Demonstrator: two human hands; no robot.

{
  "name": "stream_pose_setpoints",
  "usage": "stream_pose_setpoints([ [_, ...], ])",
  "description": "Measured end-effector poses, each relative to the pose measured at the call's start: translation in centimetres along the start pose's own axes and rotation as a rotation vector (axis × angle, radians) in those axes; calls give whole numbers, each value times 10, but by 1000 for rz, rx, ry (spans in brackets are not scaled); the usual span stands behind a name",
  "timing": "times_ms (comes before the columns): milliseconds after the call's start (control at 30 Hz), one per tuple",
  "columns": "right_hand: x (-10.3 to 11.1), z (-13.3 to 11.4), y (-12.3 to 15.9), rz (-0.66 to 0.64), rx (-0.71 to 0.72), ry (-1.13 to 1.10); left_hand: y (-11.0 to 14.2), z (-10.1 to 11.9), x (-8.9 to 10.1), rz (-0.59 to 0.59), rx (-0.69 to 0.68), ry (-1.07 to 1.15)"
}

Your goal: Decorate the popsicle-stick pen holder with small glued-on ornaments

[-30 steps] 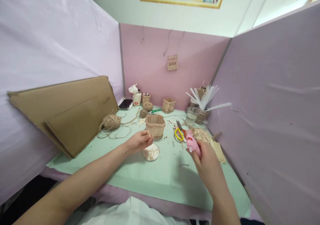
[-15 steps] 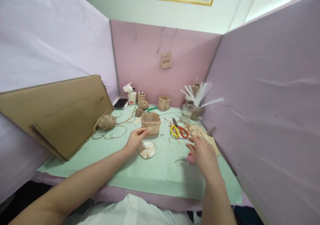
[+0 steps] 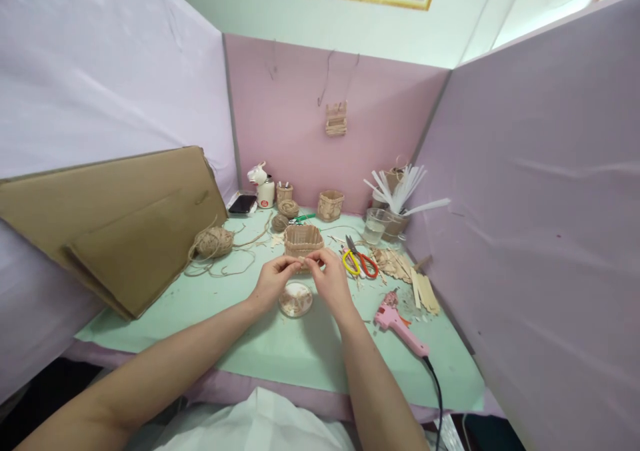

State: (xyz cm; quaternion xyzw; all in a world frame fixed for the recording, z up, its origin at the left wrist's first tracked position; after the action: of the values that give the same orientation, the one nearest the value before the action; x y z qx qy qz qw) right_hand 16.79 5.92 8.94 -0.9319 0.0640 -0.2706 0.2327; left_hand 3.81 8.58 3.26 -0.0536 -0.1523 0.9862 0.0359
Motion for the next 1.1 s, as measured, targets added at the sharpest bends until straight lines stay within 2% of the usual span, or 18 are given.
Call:
stream_pose_setpoints([
  [133, 4, 3, 0, 37, 4, 13, -3, -6, 2, -17, 3, -79],
  [200, 10, 10, -2, 68, -14, 16, -9, -9, 14, 37, -15, -165],
  [300, 17, 22, -7, 70, -51, 42, -19, -9, 43, 223, -70, -327],
  [367, 18, 29, -10, 51, -67, 74, -30, -14, 49, 206, -49, -373],
  [500, 12, 34, -17, 3, -51, 131, -53, -25, 35, -12, -1, -314],
  [633, 3, 33, -24, -27, -37, 223, -62, -30, 21, -124, -43, -224],
  [833, -3, 29, -33, -56, -23, 296, -61, -36, 15, -112, -33, -141],
  [1100, -2, 15, -50, -102, -23, 413, -49, -31, 11, -69, 147, -29],
])
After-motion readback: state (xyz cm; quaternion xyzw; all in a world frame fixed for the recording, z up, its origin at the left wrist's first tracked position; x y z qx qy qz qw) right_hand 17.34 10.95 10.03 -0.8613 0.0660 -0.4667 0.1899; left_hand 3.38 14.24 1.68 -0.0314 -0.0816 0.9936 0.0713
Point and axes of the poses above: each hand's wrist, its own y-axis away from the middle knuckle, its own x-axis out of the back of the hand, z = x × y, the point moved 10 cm from there along -y, towards the middle knuckle, and after that the axes turned 3 degrees about -x, right-handed, at the moved point
